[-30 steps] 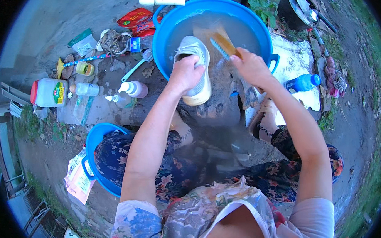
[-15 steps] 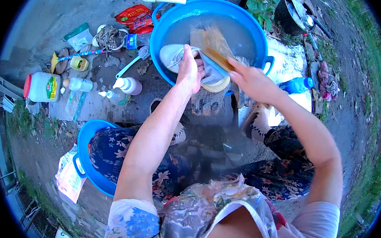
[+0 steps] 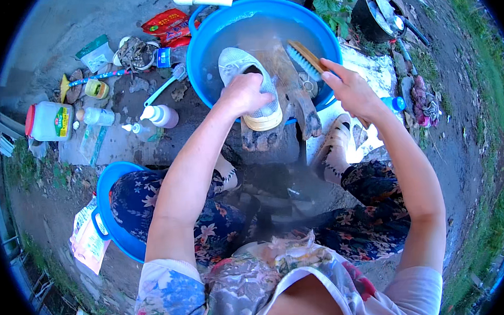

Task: The person washes a single sneaker by hand using a brush and liquid detergent. They scrub the upper, sole, and sides, repeatedly rinse with water from a blue basin, and apply detergent from a bottle. The shoe is handled one at a time and remains in the basin during the process.

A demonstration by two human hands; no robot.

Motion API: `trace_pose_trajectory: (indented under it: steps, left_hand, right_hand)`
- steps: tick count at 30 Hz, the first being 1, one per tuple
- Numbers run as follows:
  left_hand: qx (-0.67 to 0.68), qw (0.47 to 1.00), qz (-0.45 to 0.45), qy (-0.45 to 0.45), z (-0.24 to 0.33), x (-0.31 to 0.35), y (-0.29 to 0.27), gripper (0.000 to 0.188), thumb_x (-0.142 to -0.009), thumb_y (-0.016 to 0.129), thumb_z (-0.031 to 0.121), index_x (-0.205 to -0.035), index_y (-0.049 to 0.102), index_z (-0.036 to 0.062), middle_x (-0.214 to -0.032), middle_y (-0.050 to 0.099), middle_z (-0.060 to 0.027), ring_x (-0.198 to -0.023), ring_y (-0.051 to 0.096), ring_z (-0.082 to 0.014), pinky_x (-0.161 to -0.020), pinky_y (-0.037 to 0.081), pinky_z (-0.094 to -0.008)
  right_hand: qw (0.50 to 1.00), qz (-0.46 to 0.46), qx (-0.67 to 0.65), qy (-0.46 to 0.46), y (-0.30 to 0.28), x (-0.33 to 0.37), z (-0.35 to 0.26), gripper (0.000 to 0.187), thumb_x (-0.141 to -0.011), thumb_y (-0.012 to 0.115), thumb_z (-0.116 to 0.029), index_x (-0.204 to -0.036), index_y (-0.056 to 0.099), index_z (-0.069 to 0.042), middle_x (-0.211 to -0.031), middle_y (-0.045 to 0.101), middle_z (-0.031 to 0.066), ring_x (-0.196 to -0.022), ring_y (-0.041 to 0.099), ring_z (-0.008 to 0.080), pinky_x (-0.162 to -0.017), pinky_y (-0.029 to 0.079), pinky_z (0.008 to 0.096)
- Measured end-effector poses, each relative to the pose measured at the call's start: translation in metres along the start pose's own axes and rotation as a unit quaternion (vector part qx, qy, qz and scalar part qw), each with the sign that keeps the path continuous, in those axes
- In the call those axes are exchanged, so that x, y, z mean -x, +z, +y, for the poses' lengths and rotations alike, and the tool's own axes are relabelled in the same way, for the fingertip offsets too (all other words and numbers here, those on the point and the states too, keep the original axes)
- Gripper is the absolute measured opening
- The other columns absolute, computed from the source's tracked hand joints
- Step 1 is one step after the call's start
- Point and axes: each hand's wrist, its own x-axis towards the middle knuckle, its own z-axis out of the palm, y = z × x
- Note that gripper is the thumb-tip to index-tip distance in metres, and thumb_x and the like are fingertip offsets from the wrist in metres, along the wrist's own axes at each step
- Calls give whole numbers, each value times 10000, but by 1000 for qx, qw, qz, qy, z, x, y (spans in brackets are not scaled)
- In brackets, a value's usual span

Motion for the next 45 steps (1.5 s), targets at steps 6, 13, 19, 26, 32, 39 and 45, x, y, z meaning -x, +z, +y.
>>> trace_pose_trajectory:
  steps: [6,13,19,26,32,39,45]
  left_hand:
    - [657,741,31,-138,20,-5,29,351,-952,438,219,-1154,487,-63,-1071,562,-154,-935,557,-203,-786,470,-351]
    - [809,542,106,-203,36,-34,31,231,-993,359,214,-1067,461,21,-947,537,-74,-840,556,-191,-836,478,-362]
    - [789,564,137,-202,9,-35,43,218,-997,338,208,-1031,464,34,-940,520,-73,-833,526,-181,-837,458,-344]
    - [796,568,90,-188,10,-41,34,377,-999,292,344,-1170,442,43,-1109,546,-92,-982,555,-190,-885,453,-351]
    - [815,555,65,-154,23,-41,35,648,-952,240,563,-1280,401,28,-1247,510,-126,-1153,492,-237,-1016,353,-370]
    - [810,562,69,-152,14,-24,25,816,-910,188,649,-1317,350,-39,-1267,502,-151,-1184,470,-228,-1027,337,-341]
    - [325,942,71,-36,13,-26,30,311,-870,562,285,-1006,639,16,-1043,628,-176,-954,604,-311,-849,456,-391]
  right_hand:
    - [994,-22,87,-55,7,39,-11,502,-933,449,-348,-1354,392,-80,-1054,604,270,-953,600,411,-835,471,464]
    - [992,44,116,-19,51,-17,0,485,-924,451,-332,-1343,383,-96,-959,619,276,-916,595,437,-834,454,499]
    - [987,-39,130,-88,47,3,-7,476,-926,445,-309,-1354,368,-115,-935,622,278,-887,607,437,-814,455,528]
    - [987,-51,148,-34,49,-2,-15,492,-931,429,-353,-1358,360,-119,-950,628,267,-904,601,443,-803,466,521]
    - [978,51,198,-50,65,-37,-11,508,-924,446,-342,-1365,350,-109,-865,633,272,-823,622,440,-752,481,533]
    - [971,-84,223,-17,44,5,-23,510,-929,426,-378,-1359,363,-112,-949,635,251,-905,614,420,-810,473,511]
    - [973,7,225,-47,55,-65,7,524,-930,426,-385,-1371,368,-109,-1042,616,245,-982,596,403,-871,456,490]
